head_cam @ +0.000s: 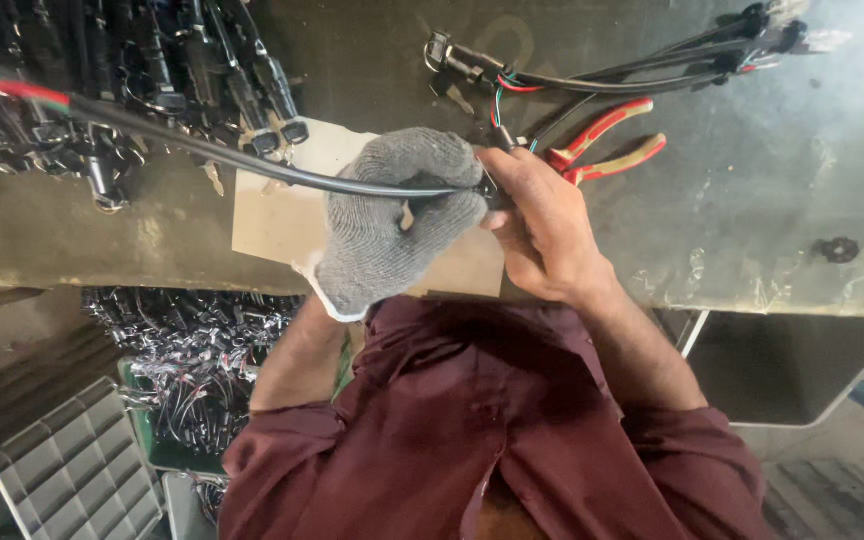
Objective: The person assembles wire harnesses at a workbench, inserting stripped wire ends into black connector housings and using pliers to crimp and adjust terminals. They handle one cable at a time, pull wires through, and set finished harnesses aside with the growing pile of completed assemblies.
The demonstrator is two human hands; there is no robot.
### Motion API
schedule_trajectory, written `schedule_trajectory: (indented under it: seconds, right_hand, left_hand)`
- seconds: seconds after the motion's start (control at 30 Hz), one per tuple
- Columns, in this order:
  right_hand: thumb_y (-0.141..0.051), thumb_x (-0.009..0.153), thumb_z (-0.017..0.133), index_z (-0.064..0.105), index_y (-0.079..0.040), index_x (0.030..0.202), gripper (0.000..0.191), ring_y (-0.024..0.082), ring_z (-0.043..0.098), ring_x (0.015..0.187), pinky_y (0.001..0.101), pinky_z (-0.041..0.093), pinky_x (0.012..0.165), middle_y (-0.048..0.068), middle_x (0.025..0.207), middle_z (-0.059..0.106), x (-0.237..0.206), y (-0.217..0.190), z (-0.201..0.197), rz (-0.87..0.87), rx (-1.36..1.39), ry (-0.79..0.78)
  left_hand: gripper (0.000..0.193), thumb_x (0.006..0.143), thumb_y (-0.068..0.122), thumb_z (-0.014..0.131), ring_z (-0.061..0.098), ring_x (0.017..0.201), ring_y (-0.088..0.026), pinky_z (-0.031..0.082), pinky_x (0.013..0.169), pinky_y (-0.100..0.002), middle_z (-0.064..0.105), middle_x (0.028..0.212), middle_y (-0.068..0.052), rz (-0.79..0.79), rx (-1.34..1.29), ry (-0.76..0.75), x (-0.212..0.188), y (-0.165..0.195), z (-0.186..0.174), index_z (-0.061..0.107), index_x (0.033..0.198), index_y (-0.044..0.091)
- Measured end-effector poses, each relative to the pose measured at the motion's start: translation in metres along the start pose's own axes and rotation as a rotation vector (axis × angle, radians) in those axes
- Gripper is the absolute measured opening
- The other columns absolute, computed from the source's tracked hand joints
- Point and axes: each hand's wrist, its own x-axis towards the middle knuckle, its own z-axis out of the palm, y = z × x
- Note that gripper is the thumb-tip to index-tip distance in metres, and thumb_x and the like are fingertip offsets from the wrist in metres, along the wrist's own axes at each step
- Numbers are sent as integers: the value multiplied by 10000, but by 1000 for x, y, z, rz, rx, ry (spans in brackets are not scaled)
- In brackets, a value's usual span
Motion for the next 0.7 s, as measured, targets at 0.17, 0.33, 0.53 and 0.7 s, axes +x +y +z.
schedule_trajectory:
  seconds: [0.17,0.33,0.53,0.7]
  right_hand:
    - [-173,1123,560,510,45,1394,352,135,548,904,342,473,821,70,1034,588,-6,2,0,221,260,-3]
    - [-244,1084,582,646,36,1196,308,85,369,749,280,339,685,-1,846,492,-10,5,1,657,521,-42]
    - [-180,1048,551,613,13,1257,291,47,523,929,244,460,819,-25,1042,617,-5,0,7,269,636,-76]
    - [-169,1029,536,676,16,1261,328,68,472,779,264,423,701,0,893,603,5,6,8,366,474,-40]
  left_hand:
    - [443,919,173,752,716,1011,-191,574,872,-285,731,1184,-91,-91,48,24,0,15,8,562,1305,67]
    - [369,917,176,821,700,1090,-287,553,954,-377,714,1259,-128,-45,219,28,-1,20,18,682,1244,78]
    - [459,971,160,704,573,1369,-326,427,1186,-446,573,1515,-135,287,61,-242,13,6,-2,601,1407,61]
    - [442,984,174,702,585,1359,-292,449,1168,-423,601,1509,-129,241,177,-200,9,3,0,629,1407,70]
